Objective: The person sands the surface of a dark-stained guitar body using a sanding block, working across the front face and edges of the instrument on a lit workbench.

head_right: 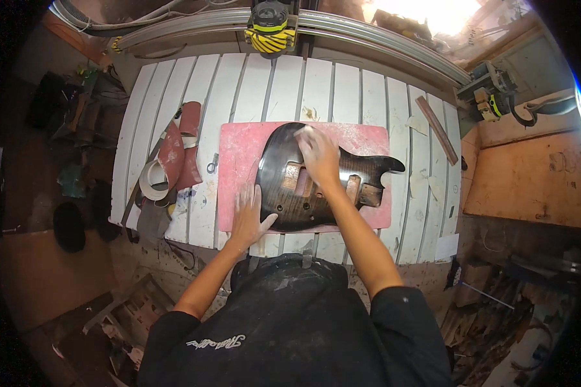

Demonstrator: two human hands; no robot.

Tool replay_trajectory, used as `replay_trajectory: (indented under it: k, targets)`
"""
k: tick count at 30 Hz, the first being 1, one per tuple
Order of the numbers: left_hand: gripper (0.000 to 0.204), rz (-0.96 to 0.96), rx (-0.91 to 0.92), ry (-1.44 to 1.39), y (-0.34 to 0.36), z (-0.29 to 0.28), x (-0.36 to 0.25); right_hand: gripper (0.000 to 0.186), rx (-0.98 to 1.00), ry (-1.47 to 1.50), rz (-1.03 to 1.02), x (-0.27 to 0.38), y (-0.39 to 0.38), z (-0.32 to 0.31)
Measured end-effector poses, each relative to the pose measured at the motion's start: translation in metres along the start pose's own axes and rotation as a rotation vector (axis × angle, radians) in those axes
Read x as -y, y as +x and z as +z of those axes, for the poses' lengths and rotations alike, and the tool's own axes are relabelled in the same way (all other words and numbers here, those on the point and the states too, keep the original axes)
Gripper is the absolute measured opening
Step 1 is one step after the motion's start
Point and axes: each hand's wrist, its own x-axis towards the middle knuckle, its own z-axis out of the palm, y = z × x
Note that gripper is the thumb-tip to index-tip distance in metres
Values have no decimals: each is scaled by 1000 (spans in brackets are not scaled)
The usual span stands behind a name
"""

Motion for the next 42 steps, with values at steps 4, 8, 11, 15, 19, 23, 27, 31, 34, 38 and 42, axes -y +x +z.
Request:
replay_trajectory:
  k: [4, 8, 11, 15, 19, 23, 27, 31, 34, 38, 42]
  targets:
    - [102, 61, 100, 148, 21, -18, -17, 36, 140, 872, 570, -10, -97, -53]
    - [100, 144, 68, 172, 78, -16, -20, 41, 75, 1309, 973, -16, -174, -98]
    - [97, 172, 73, 172, 124, -20, -17, 41, -21, 1337, 1077, -22, -214, -106]
    - [82, 183, -14, 8, 147, -3, -1, 36, -266, 1256, 1118, -17, -232, -113]
    - [70, 134, -102, -222, 136, 9, -2, 37, -571, 1231, 990, -47, -235, -105]
    - [70, 54, -168, -238, 93, 20, -3, 36, -638, 1141, 935, -61, -216, -107]
    - [76, -80, -234, -187, 34, 36, -38, 37, -546, 1088, 869, -103, -181, -125]
    - [86, -164, -191, -4, -30, 38, -98, 38, -420, 1158, 846, -143, -129, -149]
    - [88, -95, -59, 31, -65, 35, -123, 39, -377, 1187, 843, -172, -94, -159]
    - [78, 40, 44, 75, -77, 36, -103, 31, -290, 908, 661, -152, -91, -144]
    - [68, 64, -155, 26, -9, 22, -83, 29, -95, 120, 66, -120, -134, -117]
